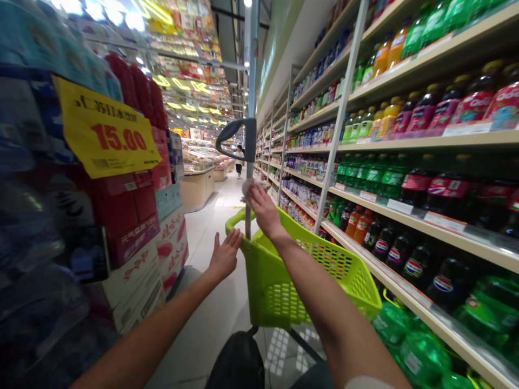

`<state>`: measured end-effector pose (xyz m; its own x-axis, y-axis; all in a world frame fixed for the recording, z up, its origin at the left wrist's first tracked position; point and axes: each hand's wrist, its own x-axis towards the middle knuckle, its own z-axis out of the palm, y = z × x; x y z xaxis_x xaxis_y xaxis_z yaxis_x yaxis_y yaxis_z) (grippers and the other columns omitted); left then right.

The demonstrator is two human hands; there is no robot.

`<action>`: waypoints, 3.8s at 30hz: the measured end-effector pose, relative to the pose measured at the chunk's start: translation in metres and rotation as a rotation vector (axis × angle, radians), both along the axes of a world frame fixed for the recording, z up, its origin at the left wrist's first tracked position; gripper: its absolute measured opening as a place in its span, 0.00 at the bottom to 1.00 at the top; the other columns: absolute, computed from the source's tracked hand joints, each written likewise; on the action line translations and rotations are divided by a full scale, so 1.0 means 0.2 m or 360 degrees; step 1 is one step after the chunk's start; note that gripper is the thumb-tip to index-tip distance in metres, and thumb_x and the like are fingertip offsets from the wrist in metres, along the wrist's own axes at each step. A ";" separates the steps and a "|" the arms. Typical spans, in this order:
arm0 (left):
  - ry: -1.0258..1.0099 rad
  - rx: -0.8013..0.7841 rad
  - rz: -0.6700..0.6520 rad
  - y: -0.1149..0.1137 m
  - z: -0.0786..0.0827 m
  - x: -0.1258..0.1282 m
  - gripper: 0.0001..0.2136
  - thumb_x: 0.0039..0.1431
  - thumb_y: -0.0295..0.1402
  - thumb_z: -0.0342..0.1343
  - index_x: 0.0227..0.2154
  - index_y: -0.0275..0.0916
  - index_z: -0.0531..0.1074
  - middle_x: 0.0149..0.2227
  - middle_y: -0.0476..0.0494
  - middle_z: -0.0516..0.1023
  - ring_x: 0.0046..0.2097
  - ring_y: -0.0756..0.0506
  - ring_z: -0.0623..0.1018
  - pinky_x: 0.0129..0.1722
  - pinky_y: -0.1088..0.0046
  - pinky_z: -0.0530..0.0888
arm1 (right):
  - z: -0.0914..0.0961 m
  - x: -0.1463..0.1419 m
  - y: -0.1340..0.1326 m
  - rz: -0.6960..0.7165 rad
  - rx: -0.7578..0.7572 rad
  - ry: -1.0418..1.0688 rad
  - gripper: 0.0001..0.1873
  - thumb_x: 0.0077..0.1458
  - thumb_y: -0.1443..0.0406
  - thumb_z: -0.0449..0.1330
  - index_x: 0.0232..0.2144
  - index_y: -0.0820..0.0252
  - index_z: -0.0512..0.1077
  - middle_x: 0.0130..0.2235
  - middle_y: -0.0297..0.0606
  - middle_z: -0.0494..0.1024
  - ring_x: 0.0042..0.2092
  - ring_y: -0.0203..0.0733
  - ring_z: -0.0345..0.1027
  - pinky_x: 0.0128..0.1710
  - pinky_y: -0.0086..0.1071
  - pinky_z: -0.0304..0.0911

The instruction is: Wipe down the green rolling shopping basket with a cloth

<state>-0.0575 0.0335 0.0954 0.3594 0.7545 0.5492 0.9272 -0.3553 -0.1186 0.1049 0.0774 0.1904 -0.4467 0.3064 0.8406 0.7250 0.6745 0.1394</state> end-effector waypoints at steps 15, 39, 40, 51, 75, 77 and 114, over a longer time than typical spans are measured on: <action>-0.0040 0.0112 -0.0029 0.00 -0.04 0.07 0.31 0.46 0.19 0.40 0.58 0.34 0.51 0.61 0.37 0.49 0.62 0.41 0.50 0.58 0.46 0.39 | -0.96 0.65 -0.36 -0.0620 -0.0299 0.0536 0.26 0.50 0.77 0.43 0.49 0.60 0.67 0.52 0.45 0.67 0.56 0.45 0.57 0.53 0.43 0.56; 0.0251 -0.0021 -0.0346 -0.05 -0.14 0.61 0.24 0.52 0.23 0.38 0.53 0.29 0.61 0.56 0.33 0.61 0.59 0.40 0.58 0.58 0.49 0.43 | -1.08 1.09 -0.54 -0.0914 -0.0409 0.0434 0.25 0.53 0.74 0.41 0.50 0.61 0.64 0.55 0.42 0.65 0.58 0.40 0.52 0.56 0.43 0.50; 0.0249 -0.0033 -0.0339 -0.05 -0.14 0.62 0.24 0.52 0.23 0.37 0.53 0.29 0.60 0.57 0.33 0.61 0.59 0.41 0.58 0.58 0.49 0.43 | -1.10 1.21 -0.58 -0.1034 -0.0396 0.0523 0.24 0.53 0.74 0.41 0.49 0.62 0.65 0.54 0.42 0.66 0.57 0.41 0.53 0.56 0.43 0.51; 0.0301 -0.0214 -0.0530 -0.13 -0.26 0.84 0.27 0.50 0.22 0.38 0.56 0.31 0.55 0.60 0.37 0.54 0.61 0.43 0.53 0.59 0.50 0.41 | -1.18 1.27 -0.61 -0.0918 -0.0342 0.0427 0.26 0.52 0.75 0.42 0.52 0.61 0.63 0.55 0.42 0.64 0.60 0.40 0.48 0.56 0.44 0.52; 0.0339 -0.0177 -0.0416 -0.14 -0.34 0.80 0.32 0.46 0.22 0.39 0.58 0.30 0.48 0.62 0.41 0.46 0.63 0.43 0.46 0.59 0.50 0.42 | -1.32 1.36 -0.82 -0.1002 -0.0229 0.0632 0.26 0.51 0.76 0.43 0.51 0.60 0.64 0.56 0.41 0.63 0.59 0.41 0.50 0.57 0.44 0.52; 0.0337 -0.0157 -0.0432 -0.13 -0.35 0.79 0.32 0.46 0.22 0.39 0.58 0.31 0.49 0.62 0.41 0.46 0.63 0.43 0.47 0.59 0.50 0.42 | -1.45 1.33 -0.85 -0.1021 -0.0343 0.0566 0.26 0.50 0.77 0.43 0.48 0.59 0.67 0.52 0.41 0.68 0.57 0.41 0.54 0.54 0.42 0.58; 0.0218 0.0007 -0.0464 -0.17 -0.51 0.47 0.24 0.54 0.23 0.38 0.54 0.35 0.58 0.59 0.42 0.55 0.61 0.45 0.55 0.59 0.55 0.49 | -1.18 0.62 -0.52 -0.0343 -0.0386 0.0153 0.22 0.55 0.75 0.45 0.50 0.58 0.65 0.52 0.43 0.68 0.59 0.40 0.50 0.54 0.40 0.57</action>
